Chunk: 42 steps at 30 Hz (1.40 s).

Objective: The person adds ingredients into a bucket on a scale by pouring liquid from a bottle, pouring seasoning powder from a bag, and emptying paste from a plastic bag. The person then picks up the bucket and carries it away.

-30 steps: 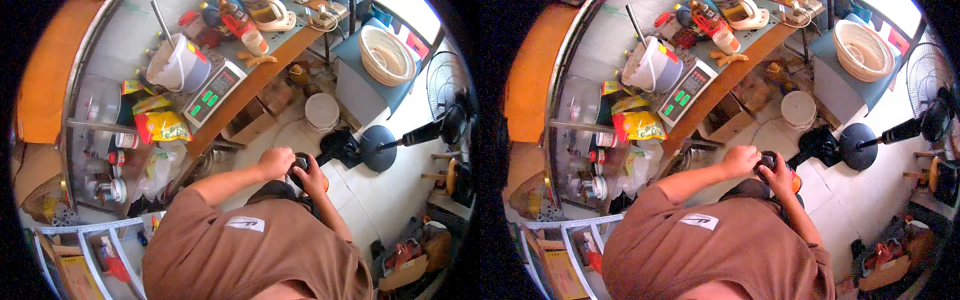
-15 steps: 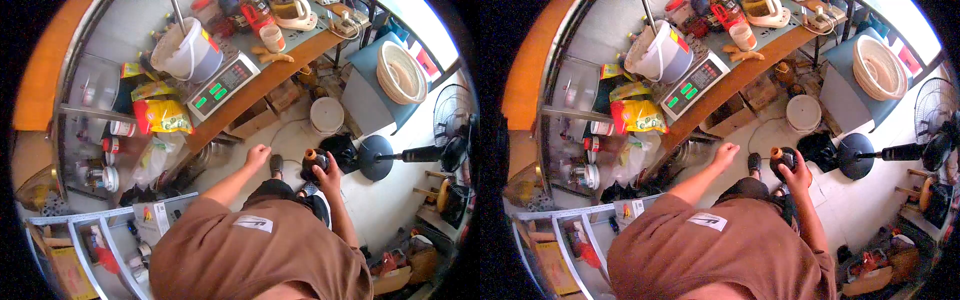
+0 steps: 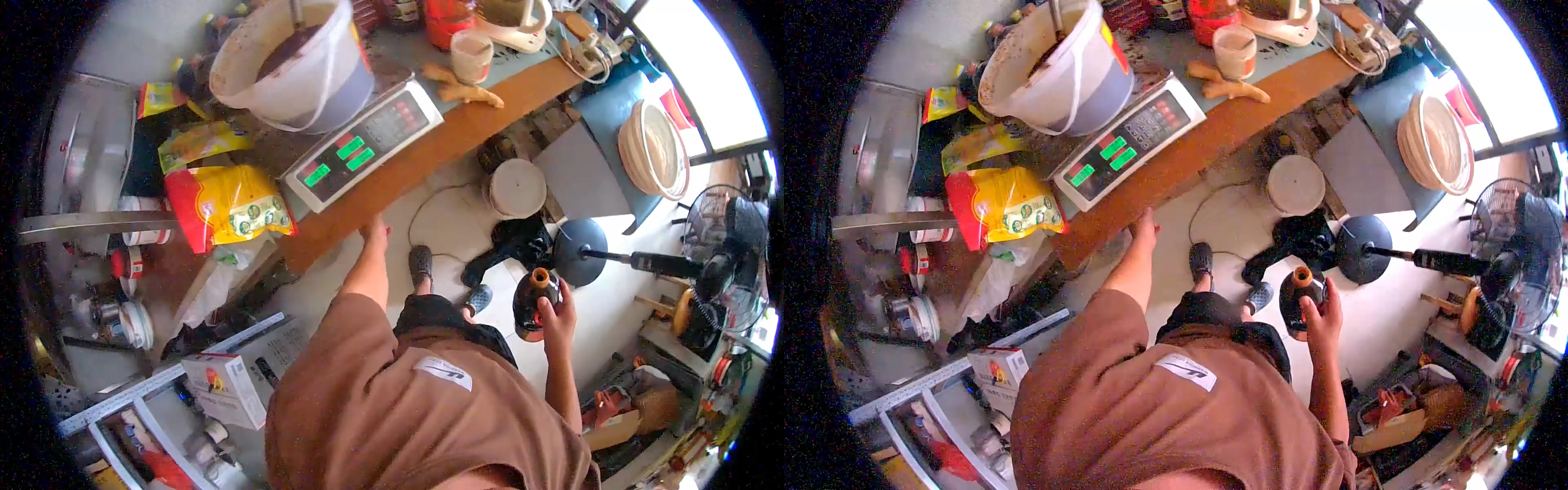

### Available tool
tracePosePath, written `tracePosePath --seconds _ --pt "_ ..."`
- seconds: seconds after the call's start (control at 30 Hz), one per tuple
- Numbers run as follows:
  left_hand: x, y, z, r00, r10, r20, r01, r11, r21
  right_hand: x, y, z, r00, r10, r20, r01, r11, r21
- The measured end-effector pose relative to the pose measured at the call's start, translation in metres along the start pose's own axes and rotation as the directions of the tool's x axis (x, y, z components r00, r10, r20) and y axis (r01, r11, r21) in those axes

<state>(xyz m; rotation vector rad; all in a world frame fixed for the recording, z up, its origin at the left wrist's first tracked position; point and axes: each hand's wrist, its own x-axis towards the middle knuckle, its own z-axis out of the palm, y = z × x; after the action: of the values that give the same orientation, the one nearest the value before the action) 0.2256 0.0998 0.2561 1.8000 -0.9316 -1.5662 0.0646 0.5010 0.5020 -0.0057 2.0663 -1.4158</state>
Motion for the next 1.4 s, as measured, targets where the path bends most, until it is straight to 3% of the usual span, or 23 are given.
tracePosePath --seconds 0.07,0.1,0.13,0.17,0.23,0.27,0.3,0.33,0.37,0.43,0.5,0.57,0.63,0.67,0.73,0.8,0.93,1.07,1.13,1.27,1.3,1.4 --pt "-0.011 0.016 -0.01 0.999 -0.032 0.004 0.032 0.999 0.006 0.002 0.002 0.014 0.996 -0.089 -0.024 0.09 0.992 0.084" --pt "0.003 0.004 -0.015 0.993 -0.088 -0.075 0.073 0.979 -0.189 0.006 0.011 0.021 0.979 -0.203 -0.031 0.205 0.966 0.158" --pt "0.009 -0.003 -0.02 0.976 -0.163 -0.141 0.099 0.92 -0.379 0.003 -0.003 0.03 0.979 -0.204 -0.028 0.206 0.967 0.148" --pt "0.014 -0.012 -0.029 0.973 -0.18 -0.143 0.114 0.917 -0.382 -0.003 -0.017 0.039 0.985 -0.174 -0.003 0.172 0.971 0.165" --pt "0.013 -0.016 -0.045 0.993 -0.119 0.008 0.118 0.97 -0.211 -0.003 -0.023 0.046 0.984 -0.171 0.059 0.16 0.975 0.152" --pt "0.013 -0.017 -0.051 0.992 -0.125 0.006 0.123 0.969 -0.215 -0.002 -0.027 0.052 0.983 -0.17 0.063 0.159 0.976 0.145" --pt "0.001 -0.011 -0.061 0.981 -0.156 0.118 0.142 0.982 0.121 -0.003 -0.036 0.06 0.983 -0.168 0.073 0.156 0.976 0.151" --pt "-0.005 -0.014 -0.072 0.951 -0.221 0.214 0.107 0.89 0.444 -0.003 -0.044 0.065 0.982 -0.168 0.083 0.153 0.975 0.159" --pt "-0.011 -0.017 -0.083 0.951 -0.223 0.213 0.111 0.891 0.44 -0.001 -0.051 0.069 0.985 -0.15 0.088 0.139 0.984 0.116" --pt "-0.019 -0.035 -0.11 0.861 -0.336 0.381 -0.068 0.667 0.742 -0.001 -0.07 0.076 0.969 -0.212 0.126 0.191 0.969 0.159" --pt "-0.027 -0.048 -0.137 0.831 -0.344 0.438 -0.226 0.511 0.829 -0.002 -0.087 0.075 0.935 -0.273 0.228 0.227 0.951 0.21" --pt "-0.031 -0.052 -0.162 0.795 -0.416 0.44 -0.226 0.47 0.853 -0.005 -0.115 0.088 0.918 -0.337 0.21 0.293 0.931 0.217" --pt "-0.039 -0.047 -0.178 0.829 -0.431 0.356 -0.143 0.452 0.881 -0.008 -0.151 0.093 0.892 -0.381 0.242 0.346 0.922 0.175" --pt "-0.041 -0.044 -0.185 0.834 -0.413 0.366 -0.148 0.472 0.869 -0.005 -0.165 0.091 0.869 -0.422 0.258 0.419 0.905 0.067" --pt "-0.041 -0.034 -0.199 0.853 -0.425 0.303 -0.032 0.536 0.843 -0.007 -0.209 0.099 0.832 -0.493 0.254 0.501 0.864 0.036" --pt "-0.035 -0.026 -0.211 0.862 -0.381 0.334 -0.038 0.609 0.792 -0.01 -0.256 0.106 0.77 -0.575 0.277 0.614 0.786 -0.075" --pt "-0.032 -0.012 -0.22 0.896 -0.336 0.289 0.02 0.682 0.731 -0.015 -0.341 0.135 0.598 -0.703 0.386 0.787 0.607 -0.114" --pt "-0.028 -0.02 -0.229 0.927 -0.247 0.283 -0.013 0.733 0.68 -0.01 -0.411 0.169 0.639 -0.63 0.441 0.768 0.545 -0.335" --pt "-0.026 -0.029 -0.233 0.932 -0.297 0.207 0.124 0.798 0.589 -0.002 -0.434 0.189 0.591 -0.635 0.497 0.805 0.505 -0.312" --pt "-0.028 -0.053 -0.257 0.939 -0.215 0.269 0.045 0.851 0.523 0.013 -0.468 0.216 0.605 -0.497 0.622 0.794 0.441 -0.419" --pt "-0.025 -0.065 -0.262 0.929 -0.262 0.261 0.101 0.859 0.501 0.008 -0.47 0.225 0.618 -0.474 0.627 0.779 0.478 -0.406" --pt "-0.023 -0.085 -0.275 0.919 -0.326 0.223 0.191 0.861 0.47 0.018 -0.478 0.241 0.578 -0.414 0.703 0.809 0.405 -0.427"
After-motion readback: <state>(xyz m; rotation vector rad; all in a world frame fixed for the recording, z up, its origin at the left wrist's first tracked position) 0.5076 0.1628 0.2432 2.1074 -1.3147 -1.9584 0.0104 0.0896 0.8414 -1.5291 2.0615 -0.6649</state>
